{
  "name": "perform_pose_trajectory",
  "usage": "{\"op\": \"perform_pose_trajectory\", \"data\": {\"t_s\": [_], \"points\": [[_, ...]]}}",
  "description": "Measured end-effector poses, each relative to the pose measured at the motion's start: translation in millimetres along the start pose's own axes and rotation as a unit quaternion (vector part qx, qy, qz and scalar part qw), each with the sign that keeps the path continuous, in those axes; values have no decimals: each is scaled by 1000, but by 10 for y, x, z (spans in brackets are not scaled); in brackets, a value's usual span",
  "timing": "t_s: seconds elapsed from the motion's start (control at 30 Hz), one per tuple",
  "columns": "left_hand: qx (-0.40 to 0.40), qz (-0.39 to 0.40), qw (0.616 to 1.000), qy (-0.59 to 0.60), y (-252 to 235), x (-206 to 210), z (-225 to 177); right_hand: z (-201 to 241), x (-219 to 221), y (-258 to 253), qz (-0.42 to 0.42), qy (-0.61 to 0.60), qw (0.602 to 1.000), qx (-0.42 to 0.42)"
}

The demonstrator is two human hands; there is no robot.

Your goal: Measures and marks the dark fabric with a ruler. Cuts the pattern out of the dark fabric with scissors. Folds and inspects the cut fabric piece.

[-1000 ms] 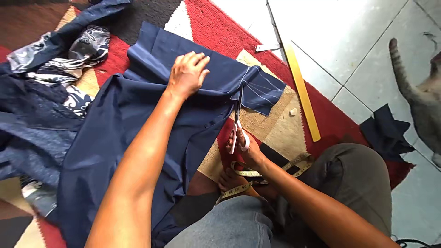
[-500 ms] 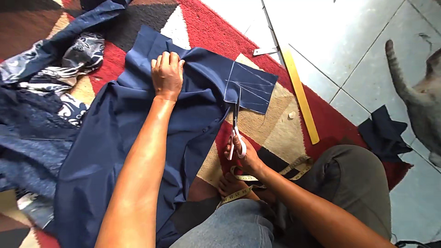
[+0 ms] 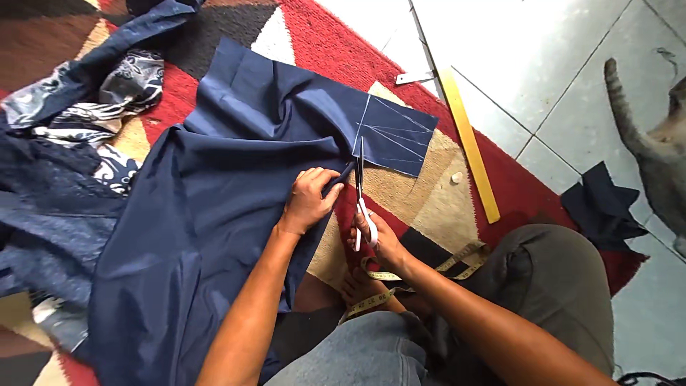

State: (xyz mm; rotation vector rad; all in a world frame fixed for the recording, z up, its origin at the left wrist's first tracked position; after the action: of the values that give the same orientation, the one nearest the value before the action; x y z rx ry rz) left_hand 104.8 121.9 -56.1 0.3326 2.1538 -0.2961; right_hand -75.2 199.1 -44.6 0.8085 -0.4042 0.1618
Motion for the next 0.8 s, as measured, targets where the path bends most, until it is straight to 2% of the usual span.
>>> {"op": "perform_pose_trajectory", "data": {"t_s": [0.1, 0.37, 0.8], "points": [[-28, 5, 999, 29, -28, -68, 92, -19, 77, -52, -2, -5, 1000, 2], [-3, 22, 998, 52, -75, -67, 120, 16, 352, -200, -46, -47, 998, -18], [-13, 28, 998, 59, -43, -77, 177, -44, 348, -291, -52, -50, 997, -32]]}}
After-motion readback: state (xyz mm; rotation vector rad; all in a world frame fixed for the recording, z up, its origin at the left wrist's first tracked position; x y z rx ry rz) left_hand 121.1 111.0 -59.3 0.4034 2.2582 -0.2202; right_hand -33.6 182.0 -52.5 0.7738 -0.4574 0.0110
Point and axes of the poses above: each hand's wrist, its own y-axis away from the middle knuckle, its own x-axis out of the palm, z = x × y, the point moved 2 cm from there along -y, towards the middle knuckle, and after that the axes turned 10 degrees about -y, right-handed, at the moved point
